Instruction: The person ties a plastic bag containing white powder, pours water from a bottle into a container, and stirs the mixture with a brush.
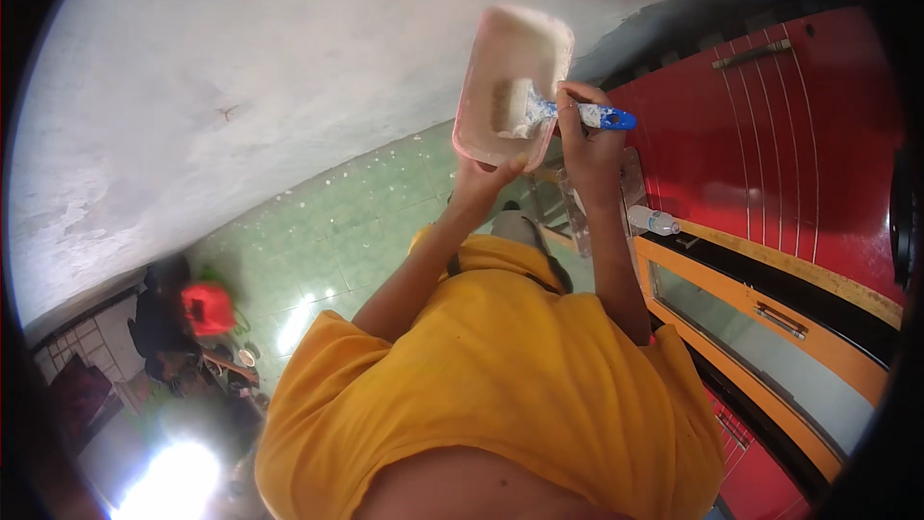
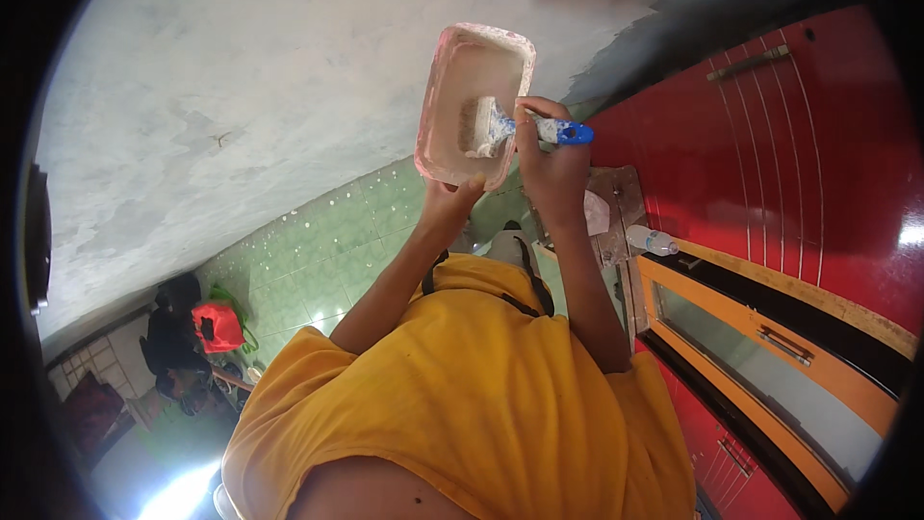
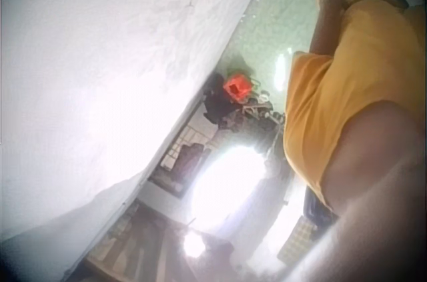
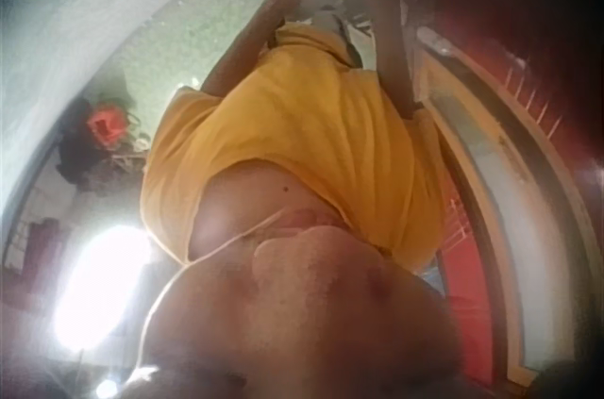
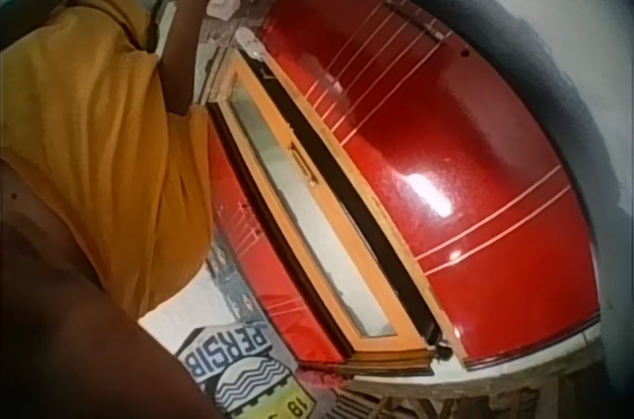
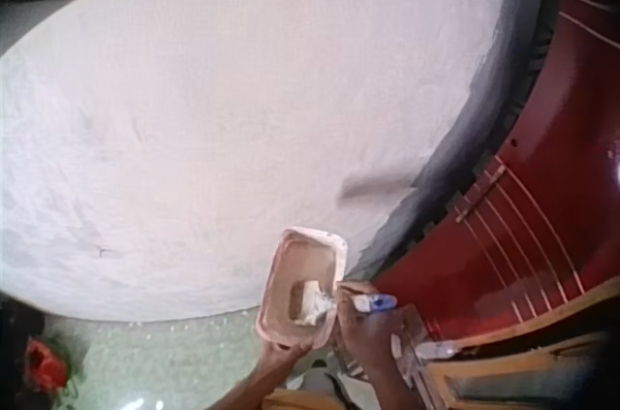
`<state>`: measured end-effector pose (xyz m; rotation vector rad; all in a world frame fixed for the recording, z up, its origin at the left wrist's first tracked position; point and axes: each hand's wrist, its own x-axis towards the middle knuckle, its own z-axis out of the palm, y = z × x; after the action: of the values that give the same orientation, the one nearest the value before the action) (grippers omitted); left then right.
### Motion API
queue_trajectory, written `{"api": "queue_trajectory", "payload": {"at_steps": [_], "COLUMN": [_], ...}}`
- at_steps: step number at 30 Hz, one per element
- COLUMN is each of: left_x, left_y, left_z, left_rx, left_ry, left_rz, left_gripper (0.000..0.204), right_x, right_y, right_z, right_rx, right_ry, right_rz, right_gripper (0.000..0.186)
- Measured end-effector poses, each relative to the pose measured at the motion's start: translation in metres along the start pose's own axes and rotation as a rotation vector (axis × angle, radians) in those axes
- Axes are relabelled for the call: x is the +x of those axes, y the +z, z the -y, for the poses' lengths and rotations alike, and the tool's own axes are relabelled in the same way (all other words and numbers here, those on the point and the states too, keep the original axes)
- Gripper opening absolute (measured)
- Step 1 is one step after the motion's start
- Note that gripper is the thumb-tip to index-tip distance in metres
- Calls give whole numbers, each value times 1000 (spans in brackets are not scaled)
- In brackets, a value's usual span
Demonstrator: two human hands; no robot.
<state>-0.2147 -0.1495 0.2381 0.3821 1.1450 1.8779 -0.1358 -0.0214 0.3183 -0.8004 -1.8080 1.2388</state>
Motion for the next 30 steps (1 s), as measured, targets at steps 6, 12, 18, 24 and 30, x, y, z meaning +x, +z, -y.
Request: {"api": "queue_trajectory", "payload": {"at_steps": [6,12,18,24,30], "left_x": [-5,1,-1,1,0], "left_y": [-18,-40,-45,-53,-60], "left_z": [-36,-33,-33,-25,-25], "left_rx": [-133,-215,-256,-209,-171], "left_ry": [-290,-245,-346,-330,-353], "left_rz": [20,275,215,216,210], "left_gripper": [88,82,88,76,69], "right_x": [19,25,11,-7,1], "right_y": [-18,-10,-2,16,11], "right_z": [10,21,42,29,15], "right_rx": [26,-137,-479,-344,-458], "right_ry": [39,145,28,1,-51], "right_rz": [117,265,302,319,246], "right_gripper": [14,17,20,23,21]}}
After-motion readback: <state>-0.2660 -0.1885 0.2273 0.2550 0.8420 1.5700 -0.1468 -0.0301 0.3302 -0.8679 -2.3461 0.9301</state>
